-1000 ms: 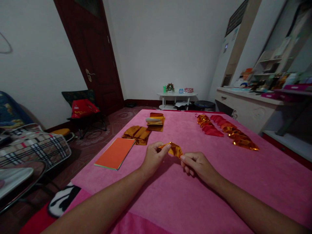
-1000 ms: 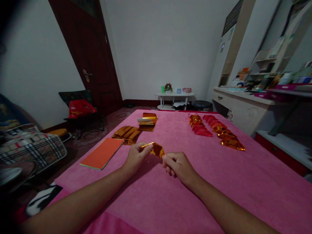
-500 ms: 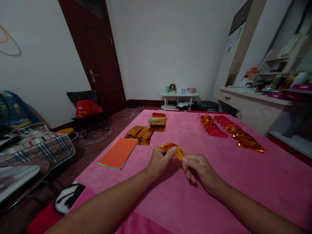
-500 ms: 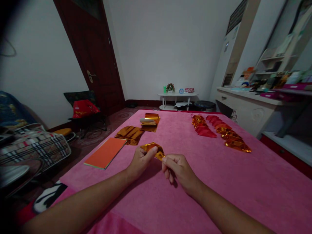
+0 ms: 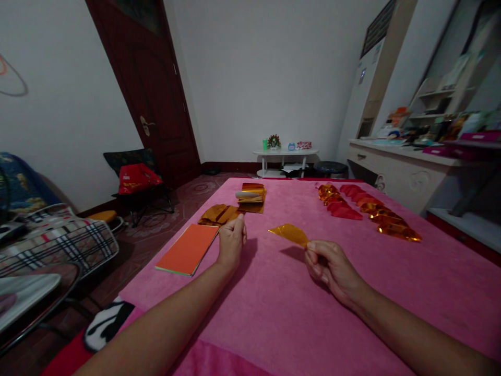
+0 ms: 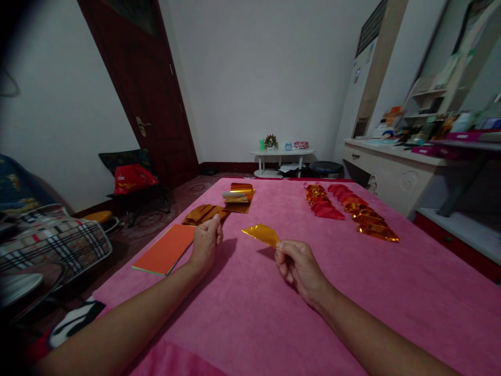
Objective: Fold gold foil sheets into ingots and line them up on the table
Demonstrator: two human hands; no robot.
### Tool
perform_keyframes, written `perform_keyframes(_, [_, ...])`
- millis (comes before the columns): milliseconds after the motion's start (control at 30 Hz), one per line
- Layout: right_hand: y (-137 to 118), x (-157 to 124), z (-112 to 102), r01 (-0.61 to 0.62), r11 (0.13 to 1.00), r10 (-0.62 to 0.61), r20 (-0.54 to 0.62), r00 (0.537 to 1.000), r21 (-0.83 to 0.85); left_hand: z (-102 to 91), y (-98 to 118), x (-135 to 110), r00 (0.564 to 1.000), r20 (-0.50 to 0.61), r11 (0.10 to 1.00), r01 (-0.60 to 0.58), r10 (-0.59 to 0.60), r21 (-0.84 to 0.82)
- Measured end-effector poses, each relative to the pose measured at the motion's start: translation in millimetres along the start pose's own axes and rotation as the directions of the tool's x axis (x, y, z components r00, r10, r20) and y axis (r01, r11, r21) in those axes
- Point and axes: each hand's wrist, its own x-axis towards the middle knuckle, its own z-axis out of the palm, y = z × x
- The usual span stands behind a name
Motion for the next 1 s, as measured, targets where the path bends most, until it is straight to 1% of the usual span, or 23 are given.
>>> perform_keyframes(33, [-0.8, 1.4, -1.9, -0.007, 0.999, 0.007, -0.003, 1.000, 0.039, -1.6, -0.2, 1.4, 0.999, 0.035, 1.000, -0.008, 0.008, -0.003])
perform_keyframes(100, [-2.0, 4.0, -4.5, -0.044, 0.993, 0.042, 0.025, 0.999, 0.107, -1.6, 0.3, 0.4, 0.985, 0.172, 0.999, -0.013, 0.019, -0.037])
perform_keyframes(167, [-2.6, 5.6, -5.6, -0.118, 0.981, 0.106, 0.084, 0.991, 0.153, 1.7, 1.3, -4.1, 0.943, 0.329, 0.998, -0.034, 0.051, -0.055])
perform_keyframes(200, [-2.5, 6.0, -5.7, -0.160, 0.973, 0.142, 0.115, 0.983, 0.164, 3.6, 1.5, -6.7, 0.916, 0.392, 0.997, -0.069, 0.082, -0.047])
perform_keyframes(267, [-1.9, 6.0, -5.4, -0.230, 0.961, 0.205, 0.164, 0.965, 0.154, 6.6, 0.5, -10.8, 0.864, 0.489, 0.991, -0.134, 0.121, -0.009])
perform_keyframes(300, [-1.4, 5.8, -4.9, -0.253, 0.958, 0.228, 0.179, 0.957, 0.137, 7.4, -0.7, -12.2, 0.848, 0.518, 0.991, -0.134, 0.111, 0.007])
perform_keyframes(333, [-0.8, 5.4, -4.1, -0.267, 0.957, 0.243, 0.186, 0.952, 0.114, 7.9, -2.4, -13.1, 0.844, 0.531, 0.994, -0.109, 0.082, 0.020])
perform_keyframes(367, [-0.1, 5.0, -3.1, -0.275, 0.958, 0.255, 0.187, 0.949, 0.088, 8.0, -4.2, -13.7, 0.848, 0.528, 0.997, -0.070, 0.043, 0.031])
perform_keyframes(467, [1.7, 4.5, 0.0, -0.257, 0.966, 0.253, 0.148, 0.956, 0.008, 8.3, -8.8, -14.2, 0.872, 0.486, 0.998, 0.041, -0.058, 0.045])
perform_keyframes(633, [4.2, 7.1, -1.0, -0.132, 0.989, 0.133, 0.009, 0.991, -0.059, 10.7, -11.7, -14.8, 0.862, 0.488, 0.989, 0.141, -0.140, 0.034])
perform_keyframes(700, [5.5, 8.3, -3.1, -0.087, 0.991, 0.087, -0.006, 0.996, -0.106, 11.7, -12.8, -15.1, 0.857, 0.490, 0.986, 0.165, -0.160, 0.034])
perform_keyframes(833, [8.9, 9.2, -5.7, -0.030, 0.982, 0.034, 0.017, 0.999, -0.186, 12.9, -14.0, -16.0, 0.847, 0.500, 0.977, 0.213, -0.179, -0.010])
perform_keyframes(1000, [10.8, 10.2, -6.6, 0.016, 0.976, -0.021, -0.020, 1.000, -0.218, 12.6, -12.3, -15.1, 0.851, 0.503, 0.986, 0.169, -0.152, 0.012])
